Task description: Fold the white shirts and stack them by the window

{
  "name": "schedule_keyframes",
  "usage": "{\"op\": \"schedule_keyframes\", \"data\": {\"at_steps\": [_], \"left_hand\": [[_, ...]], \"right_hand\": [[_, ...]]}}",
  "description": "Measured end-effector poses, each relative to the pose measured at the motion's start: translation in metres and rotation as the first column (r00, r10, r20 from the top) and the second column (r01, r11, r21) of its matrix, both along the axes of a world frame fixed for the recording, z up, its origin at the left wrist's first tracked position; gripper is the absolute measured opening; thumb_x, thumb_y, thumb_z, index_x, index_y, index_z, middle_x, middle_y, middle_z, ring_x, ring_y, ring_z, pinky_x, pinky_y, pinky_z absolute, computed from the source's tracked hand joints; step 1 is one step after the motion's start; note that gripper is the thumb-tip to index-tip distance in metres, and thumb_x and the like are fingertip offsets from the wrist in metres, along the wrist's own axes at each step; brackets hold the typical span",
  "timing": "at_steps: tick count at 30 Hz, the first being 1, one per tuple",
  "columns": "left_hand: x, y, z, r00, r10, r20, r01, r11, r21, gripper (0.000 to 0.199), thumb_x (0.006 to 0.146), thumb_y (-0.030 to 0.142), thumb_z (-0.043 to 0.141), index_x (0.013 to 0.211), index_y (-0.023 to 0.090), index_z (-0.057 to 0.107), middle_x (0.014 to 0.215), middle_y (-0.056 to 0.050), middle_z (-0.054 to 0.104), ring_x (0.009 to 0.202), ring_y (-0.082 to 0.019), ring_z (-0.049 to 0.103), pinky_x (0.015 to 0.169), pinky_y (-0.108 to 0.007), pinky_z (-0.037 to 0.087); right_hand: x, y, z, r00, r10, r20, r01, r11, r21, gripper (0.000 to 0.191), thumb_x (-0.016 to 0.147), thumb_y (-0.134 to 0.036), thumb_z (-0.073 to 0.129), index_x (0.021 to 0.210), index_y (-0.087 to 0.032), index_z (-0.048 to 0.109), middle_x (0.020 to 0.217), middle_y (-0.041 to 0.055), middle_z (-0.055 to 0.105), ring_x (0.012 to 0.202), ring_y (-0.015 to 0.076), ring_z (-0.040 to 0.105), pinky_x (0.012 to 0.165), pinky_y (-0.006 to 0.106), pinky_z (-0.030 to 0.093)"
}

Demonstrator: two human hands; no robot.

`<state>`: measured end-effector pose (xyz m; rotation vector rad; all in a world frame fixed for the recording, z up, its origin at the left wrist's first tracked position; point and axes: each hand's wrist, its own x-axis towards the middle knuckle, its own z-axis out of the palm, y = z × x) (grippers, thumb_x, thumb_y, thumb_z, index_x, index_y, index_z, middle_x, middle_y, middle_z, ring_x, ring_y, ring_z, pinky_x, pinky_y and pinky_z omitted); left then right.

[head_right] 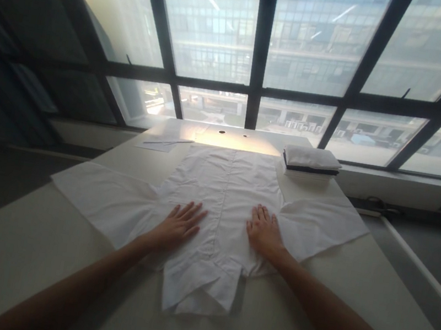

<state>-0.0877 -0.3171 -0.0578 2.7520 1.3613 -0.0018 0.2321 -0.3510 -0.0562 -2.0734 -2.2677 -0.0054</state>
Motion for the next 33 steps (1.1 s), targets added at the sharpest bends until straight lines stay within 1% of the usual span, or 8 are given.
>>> {"op": "schedule_keyframes", "data": {"at_steps": [5, 8, 10, 13, 16, 20, 26, 33], "left_hand": [[0.004, -0.005, 0.016, 0.998, -0.066, -0.009, 0.064, 0.993, -0.1, 0.061, 0.107, 0.058, 0.024, 0.163, 0.037, 0.01, 0.171, -0.003, 0.003, 0.156, -0.033, -0.001, 0.12, -0.067, 0.008], [0.019, -0.006, 0.024, 0.995, -0.102, 0.0, 0.101, 0.984, -0.146, 0.064, 0.106, 0.059, 0.024, 0.163, 0.036, 0.006, 0.171, -0.004, 0.002, 0.157, -0.032, -0.003, 0.12, -0.067, 0.008], [0.035, 0.001, 0.029, 0.992, -0.126, 0.011, 0.126, 0.98, -0.154, 0.067, 0.106, 0.06, 0.024, 0.164, 0.034, 0.004, 0.171, -0.004, 0.001, 0.157, -0.032, -0.004, 0.12, -0.068, 0.007], [0.063, 0.025, 0.031, 0.99, -0.139, 0.019, 0.141, 0.976, -0.165, 0.07, 0.105, 0.062, 0.023, 0.164, 0.03, 0.004, 0.171, -0.006, 0.001, 0.157, -0.032, -0.005, 0.119, -0.07, 0.007], [0.084, 0.061, 0.028, 0.997, -0.067, 0.029, 0.071, 0.984, -0.163, 0.071, 0.105, 0.06, 0.022, 0.164, 0.024, 0.009, 0.171, -0.008, 0.003, 0.157, -0.033, -0.002, 0.119, -0.069, 0.009], [0.093, 0.092, 0.018, 0.999, 0.014, 0.052, -0.01, 0.996, -0.087, 0.065, 0.107, 0.054, 0.024, 0.162, 0.02, 0.023, 0.17, -0.009, 0.017, 0.156, -0.032, 0.011, 0.122, -0.062, 0.015], [0.088, 0.095, 0.002, 0.995, 0.007, 0.102, -0.014, 0.998, 0.067, 0.06, 0.107, 0.05, 0.023, 0.161, 0.021, 0.028, 0.167, -0.006, 0.027, 0.156, -0.026, 0.018, 0.125, -0.053, 0.019], [0.089, 0.098, -0.001, 0.991, -0.016, 0.136, 0.007, 0.998, 0.069, 0.054, 0.108, 0.036, 0.022, 0.159, 0.022, 0.033, 0.166, -0.006, 0.029, 0.154, -0.028, 0.023, 0.122, -0.057, 0.023]], "right_hand": [[-0.001, 0.001, -0.001, 1.0, 0.002, 0.004, -0.002, 1.0, 0.015, 0.06, 0.102, -0.031, 0.032, 0.156, -0.004, 0.036, 0.164, 0.0183, 0.03, 0.152, 0.031, 0.027, 0.12, 0.054, 0.024], [-0.001, 0.001, -0.002, 1.0, 0.003, 0.004, -0.003, 1.0, 0.026, 0.06, 0.102, -0.031, 0.033, 0.155, -0.005, 0.037, 0.164, 0.019, 0.031, 0.151, 0.0311, 0.028, 0.12, 0.054, 0.025], [-0.002, 0.001, -0.003, 1.0, 0.008, 0.01, -0.009, 0.999, 0.039, 0.06, 0.102, -0.031, 0.033, 0.155, -0.005, 0.038, 0.163, 0.0192, 0.032, 0.151, 0.0313, 0.03, 0.119, 0.054, 0.026], [-0.001, 0.001, -0.006, 1.0, 0.01, 0.024, -0.012, 0.998, 0.066, 0.059, 0.102, -0.031, 0.032, 0.154, -0.005, 0.04, 0.163, 0.0189, 0.033, 0.15, 0.0311, 0.031, 0.118, 0.054, 0.028], [0.0, 0.002, -0.01, 0.999, 0.009, 0.033, -0.012, 0.996, 0.085, 0.058, 0.102, -0.031, 0.033, 0.154, -0.006, 0.041, 0.162, 0.0183, 0.034, 0.15, 0.0305, 0.031, 0.118, 0.053, 0.028], [0.0, 0.003, -0.014, 1.0, 0.013, 0.016, -0.015, 0.996, 0.089, 0.058, 0.101, -0.031, 0.035, 0.154, -0.008, 0.042, 0.162, 0.0182, 0.035, 0.15, 0.0305, 0.032, 0.118, 0.054, 0.028], [0.0, 0.003, -0.013, 0.999, 0.011, -0.037, -0.008, 0.998, 0.069, 0.058, 0.101, -0.03, 0.034, 0.154, -0.008, 0.041, 0.163, 0.0179, 0.033, 0.152, 0.0293, 0.028, 0.121, 0.054, 0.023], [-0.011, 0.001, -0.002, 0.986, 0.036, -0.163, -0.043, 0.998, -0.037, 0.063, 0.102, -0.035, 0.033, 0.159, -0.01, 0.032, 0.167, 0.0157, 0.022, 0.156, 0.027, 0.015, 0.123, 0.052, 0.017]]}}
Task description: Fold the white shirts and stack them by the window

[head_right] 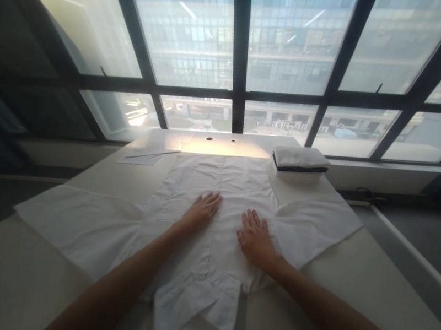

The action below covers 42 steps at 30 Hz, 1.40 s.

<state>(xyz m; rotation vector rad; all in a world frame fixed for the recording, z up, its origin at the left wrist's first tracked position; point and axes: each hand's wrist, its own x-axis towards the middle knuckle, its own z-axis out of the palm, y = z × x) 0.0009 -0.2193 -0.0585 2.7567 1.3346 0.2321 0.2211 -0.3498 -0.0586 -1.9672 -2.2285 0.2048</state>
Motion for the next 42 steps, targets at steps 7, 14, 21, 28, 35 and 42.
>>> {"op": "schedule_keyframes", "data": {"at_steps": [7, 14, 21, 28, 35, 42], "left_hand": [[0.003, -0.001, 0.0, 1.0, 0.007, 0.025, -0.008, 1.0, 0.026, 0.053, 0.106, 0.028, 0.026, 0.158, 0.02, 0.035, 0.165, -0.009, 0.033, 0.154, -0.027, 0.025, 0.122, -0.056, 0.024], [0.005, 0.002, -0.007, 0.998, -0.02, 0.053, 0.018, 1.0, 0.024, 0.061, 0.098, 0.014, 0.032, 0.159, 0.014, 0.029, 0.164, -0.017, 0.033, 0.153, -0.024, 0.026, 0.122, -0.052, 0.024], [0.007, 0.001, -0.007, 0.996, -0.005, 0.094, 0.003, 1.0, 0.023, 0.055, 0.101, 0.018, 0.029, 0.156, 0.013, 0.036, 0.163, -0.015, 0.034, 0.153, -0.024, 0.027, 0.123, -0.052, 0.023], [0.008, 0.002, -0.007, 0.994, 0.007, 0.109, -0.005, 1.0, -0.015, 0.056, 0.103, 0.021, 0.027, 0.158, 0.017, 0.034, 0.164, -0.013, 0.033, 0.153, -0.024, 0.027, 0.123, -0.052, 0.021], [0.008, 0.004, -0.009, 0.994, 0.006, 0.113, -0.006, 1.0, 0.003, 0.055, 0.102, 0.021, 0.029, 0.156, 0.013, 0.037, 0.164, -0.013, 0.034, 0.152, -0.025, 0.029, 0.124, -0.051, 0.021], [0.007, 0.003, -0.008, 0.993, 0.009, 0.116, -0.011, 1.0, 0.02, 0.055, 0.103, 0.022, 0.029, 0.157, 0.018, 0.035, 0.163, -0.013, 0.035, 0.152, -0.024, 0.028, 0.123, -0.052, 0.022]], "right_hand": [[-0.042, 0.037, 0.013, 0.988, 0.108, -0.112, -0.113, 0.993, -0.034, 0.064, 0.102, -0.035, 0.032, 0.162, -0.014, 0.026, 0.169, 0.0126, 0.015, 0.156, 0.0272, 0.011, 0.123, 0.054, 0.016], [-0.061, 0.106, 0.005, 0.995, 0.088, -0.041, -0.085, 0.994, 0.073, 0.062, 0.101, -0.023, 0.026, 0.161, -0.01, 0.025, 0.169, 0.0121, 0.019, 0.156, 0.0243, 0.013, 0.123, 0.049, 0.017], [-0.01, 0.135, -0.003, 0.995, 0.047, 0.085, -0.05, 0.998, 0.026, 0.066, 0.105, -0.047, 0.026, 0.161, -0.011, 0.027, 0.168, 0.0138, 0.021, 0.156, 0.0245, 0.015, 0.124, 0.047, 0.013], [0.064, 0.167, -0.002, 0.965, -0.191, 0.178, 0.192, 0.981, 0.01, 0.066, 0.106, -0.045, 0.019, 0.161, -0.01, 0.026, 0.168, 0.0161, 0.021, 0.155, 0.0243, 0.017, 0.123, 0.046, 0.017], [0.078, 0.175, 0.006, 0.931, -0.322, 0.17, 0.312, 0.946, 0.086, 0.061, 0.104, -0.032, 0.02, 0.155, -0.003, 0.036, 0.163, 0.0224, 0.031, 0.151, 0.0288, 0.029, 0.12, 0.049, 0.023], [-0.016, 0.166, 0.01, 0.997, -0.038, 0.063, 0.028, 0.988, 0.153, 0.061, 0.104, -0.031, 0.023, 0.158, -0.005, 0.03, 0.167, 0.0184, 0.023, 0.155, 0.0261, 0.017, 0.122, 0.048, 0.019]]}}
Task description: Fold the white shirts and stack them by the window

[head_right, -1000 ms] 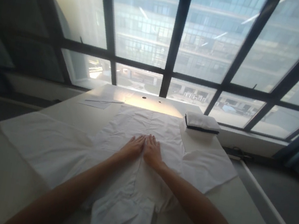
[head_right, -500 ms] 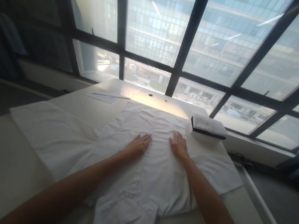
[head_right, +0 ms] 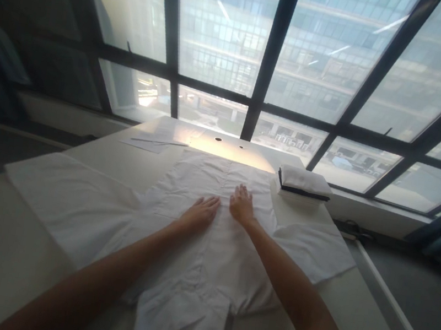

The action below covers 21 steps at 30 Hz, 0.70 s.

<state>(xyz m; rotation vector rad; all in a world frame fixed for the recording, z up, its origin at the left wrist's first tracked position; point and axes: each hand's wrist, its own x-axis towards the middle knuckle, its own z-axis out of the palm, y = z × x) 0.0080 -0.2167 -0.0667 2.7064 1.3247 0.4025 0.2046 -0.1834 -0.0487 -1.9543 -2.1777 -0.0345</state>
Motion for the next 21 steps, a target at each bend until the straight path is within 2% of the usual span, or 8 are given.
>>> {"op": "schedule_keyframes", "data": {"at_steps": [3, 5, 7, 10, 16, 21], "left_hand": [[-0.001, -0.001, 0.001, 1.0, 0.002, -0.012, -0.002, 1.0, 0.011, 0.055, 0.103, 0.024, 0.03, 0.157, 0.018, 0.034, 0.163, -0.014, 0.036, 0.152, -0.024, 0.028, 0.123, -0.051, 0.022], [-0.001, -0.002, 0.001, 1.0, 0.008, -0.015, -0.008, 1.0, 0.01, 0.054, 0.103, 0.026, 0.03, 0.156, 0.015, 0.036, 0.162, -0.015, 0.037, 0.152, -0.024, 0.029, 0.123, -0.05, 0.022], [-0.001, -0.001, 0.0, 1.0, 0.018, -0.013, -0.018, 1.0, 0.006, 0.055, 0.104, 0.028, 0.029, 0.156, 0.014, 0.037, 0.162, -0.015, 0.037, 0.152, -0.025, 0.029, 0.124, -0.049, 0.022], [-0.001, -0.001, -0.002, 1.0, 0.026, -0.018, -0.026, 1.0, -0.008, 0.057, 0.102, 0.027, 0.03, 0.156, 0.012, 0.035, 0.164, -0.013, 0.034, 0.153, -0.024, 0.027, 0.125, -0.048, 0.02], [-0.002, -0.002, -0.001, 1.0, 0.029, -0.007, -0.03, 0.999, -0.038, 0.059, 0.101, 0.027, 0.03, 0.157, 0.011, 0.033, 0.165, -0.011, 0.031, 0.153, -0.023, 0.027, 0.125, -0.047, 0.019], [0.0, -0.003, 0.0, 0.999, 0.036, 0.015, -0.035, 0.998, -0.043, 0.058, 0.101, 0.028, 0.032, 0.157, 0.014, 0.035, 0.165, -0.01, 0.032, 0.153, -0.022, 0.027, 0.126, -0.045, 0.017]], "right_hand": [[-0.034, -0.005, -0.005, 0.968, 0.237, -0.081, -0.24, 0.97, -0.03, 0.059, 0.105, -0.029, 0.02, 0.159, -0.007, 0.029, 0.167, 0.0141, 0.025, 0.155, 0.0205, 0.017, 0.123, 0.041, 0.017], [-0.037, -0.005, -0.008, 0.953, 0.286, -0.095, -0.292, 0.954, -0.061, 0.06, 0.106, -0.033, 0.017, 0.159, -0.008, 0.03, 0.166, 0.013, 0.027, 0.155, 0.0198, 0.018, 0.123, 0.04, 0.016], [-0.026, 0.001, -0.009, 0.956, 0.285, -0.072, -0.291, 0.953, -0.088, 0.062, 0.107, -0.04, 0.017, 0.159, -0.01, 0.03, 0.167, 0.0122, 0.026, 0.155, 0.021, 0.018, 0.124, 0.043, 0.014], [0.009, 0.017, -0.009, 0.97, 0.243, -0.003, -0.242, 0.963, -0.121, 0.064, 0.107, -0.046, 0.022, 0.161, -0.013, 0.028, 0.169, 0.0108, 0.021, 0.156, 0.0227, 0.014, 0.124, 0.045, 0.011], [0.082, 0.049, -0.009, 0.996, -0.049, 0.073, 0.061, 0.982, -0.176, 0.063, 0.107, -0.044, 0.021, 0.162, -0.012, 0.024, 0.169, 0.0122, 0.018, 0.156, 0.0232, 0.015, 0.124, 0.045, 0.013], [0.101, 0.058, -0.015, 0.99, -0.124, 0.063, 0.131, 0.981, -0.144, 0.065, 0.106, -0.044, 0.02, 0.161, -0.01, 0.027, 0.169, 0.0125, 0.021, 0.155, 0.0235, 0.017, 0.125, 0.045, 0.013]]}}
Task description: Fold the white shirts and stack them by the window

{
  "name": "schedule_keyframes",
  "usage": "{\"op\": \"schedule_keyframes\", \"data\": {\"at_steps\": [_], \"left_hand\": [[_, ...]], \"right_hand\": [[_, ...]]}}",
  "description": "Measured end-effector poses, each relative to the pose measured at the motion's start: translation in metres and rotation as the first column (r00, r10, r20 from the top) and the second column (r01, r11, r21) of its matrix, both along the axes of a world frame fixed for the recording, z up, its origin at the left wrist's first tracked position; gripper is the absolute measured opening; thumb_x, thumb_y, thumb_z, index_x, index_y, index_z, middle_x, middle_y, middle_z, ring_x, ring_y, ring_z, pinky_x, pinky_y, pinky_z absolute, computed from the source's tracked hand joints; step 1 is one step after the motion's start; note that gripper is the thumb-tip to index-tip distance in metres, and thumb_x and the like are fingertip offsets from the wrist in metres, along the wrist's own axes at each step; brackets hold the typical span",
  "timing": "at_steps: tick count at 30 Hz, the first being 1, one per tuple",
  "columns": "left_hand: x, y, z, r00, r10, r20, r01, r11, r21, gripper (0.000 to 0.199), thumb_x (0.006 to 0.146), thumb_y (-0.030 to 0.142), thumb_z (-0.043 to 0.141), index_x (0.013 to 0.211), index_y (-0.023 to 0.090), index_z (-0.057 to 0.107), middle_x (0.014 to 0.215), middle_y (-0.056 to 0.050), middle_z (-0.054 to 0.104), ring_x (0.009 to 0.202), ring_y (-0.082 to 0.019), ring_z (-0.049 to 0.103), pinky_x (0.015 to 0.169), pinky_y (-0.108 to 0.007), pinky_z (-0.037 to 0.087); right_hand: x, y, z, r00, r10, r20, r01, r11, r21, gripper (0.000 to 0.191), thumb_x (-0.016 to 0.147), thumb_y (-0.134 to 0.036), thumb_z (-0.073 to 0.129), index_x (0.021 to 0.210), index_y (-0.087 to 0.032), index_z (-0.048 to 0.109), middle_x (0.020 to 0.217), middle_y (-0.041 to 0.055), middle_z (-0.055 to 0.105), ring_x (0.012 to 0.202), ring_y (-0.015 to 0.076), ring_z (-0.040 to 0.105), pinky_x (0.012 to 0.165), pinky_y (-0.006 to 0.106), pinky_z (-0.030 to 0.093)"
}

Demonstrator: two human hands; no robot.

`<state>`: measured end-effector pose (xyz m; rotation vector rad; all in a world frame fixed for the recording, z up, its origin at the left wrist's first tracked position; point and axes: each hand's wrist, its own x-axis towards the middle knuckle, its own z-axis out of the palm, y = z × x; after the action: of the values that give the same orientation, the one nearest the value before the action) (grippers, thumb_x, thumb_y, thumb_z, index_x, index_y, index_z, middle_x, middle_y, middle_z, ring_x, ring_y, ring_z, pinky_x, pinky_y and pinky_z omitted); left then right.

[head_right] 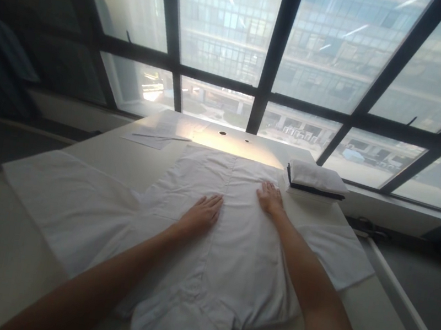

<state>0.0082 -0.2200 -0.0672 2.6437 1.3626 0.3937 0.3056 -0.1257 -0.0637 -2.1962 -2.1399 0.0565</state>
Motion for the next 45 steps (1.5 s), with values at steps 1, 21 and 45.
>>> {"op": "schedule_keyframes", "data": {"at_steps": [1, 21, 45], "left_hand": [[-0.001, 0.001, 0.001, 1.0, 0.004, 0.007, -0.004, 1.0, 0.001, 0.058, 0.101, 0.029, 0.033, 0.157, 0.014, 0.036, 0.164, -0.009, 0.033, 0.153, -0.022, 0.027, 0.126, -0.045, 0.018], [-0.054, -0.003, 0.007, 0.955, 0.235, -0.182, -0.232, 0.972, 0.039, 0.061, 0.105, 0.051, 0.028, 0.16, 0.023, 0.033, 0.167, -0.007, 0.027, 0.154, -0.032, 0.021, 0.123, -0.057, 0.019], [-0.046, 0.075, 0.008, 0.97, 0.146, -0.193, -0.153, 0.988, -0.024, 0.065, 0.104, 0.058, 0.021, 0.161, 0.028, 0.029, 0.169, -0.003, 0.021, 0.155, -0.031, 0.017, 0.123, -0.056, 0.017]], "right_hand": [[0.0, 0.0, -0.001, 1.0, 0.001, -0.004, -0.001, 1.0, 0.005, 0.065, 0.106, -0.044, 0.02, 0.161, -0.01, 0.027, 0.168, 0.0122, 0.021, 0.155, 0.0235, 0.018, 0.125, 0.045, 0.013], [-0.013, -0.013, -0.008, 1.0, 0.001, -0.012, -0.001, 1.0, -0.002, 0.063, 0.105, -0.045, 0.021, 0.161, -0.017, 0.027, 0.169, 0.0086, 0.021, 0.155, 0.0209, 0.016, 0.125, 0.045, 0.012], [-0.016, -0.037, -0.014, 1.0, 0.018, -0.009, -0.018, 1.0, 0.014, 0.065, 0.105, -0.047, 0.022, 0.161, -0.016, 0.028, 0.169, 0.0088, 0.019, 0.156, 0.0223, 0.016, 0.125, 0.047, 0.012]]}}
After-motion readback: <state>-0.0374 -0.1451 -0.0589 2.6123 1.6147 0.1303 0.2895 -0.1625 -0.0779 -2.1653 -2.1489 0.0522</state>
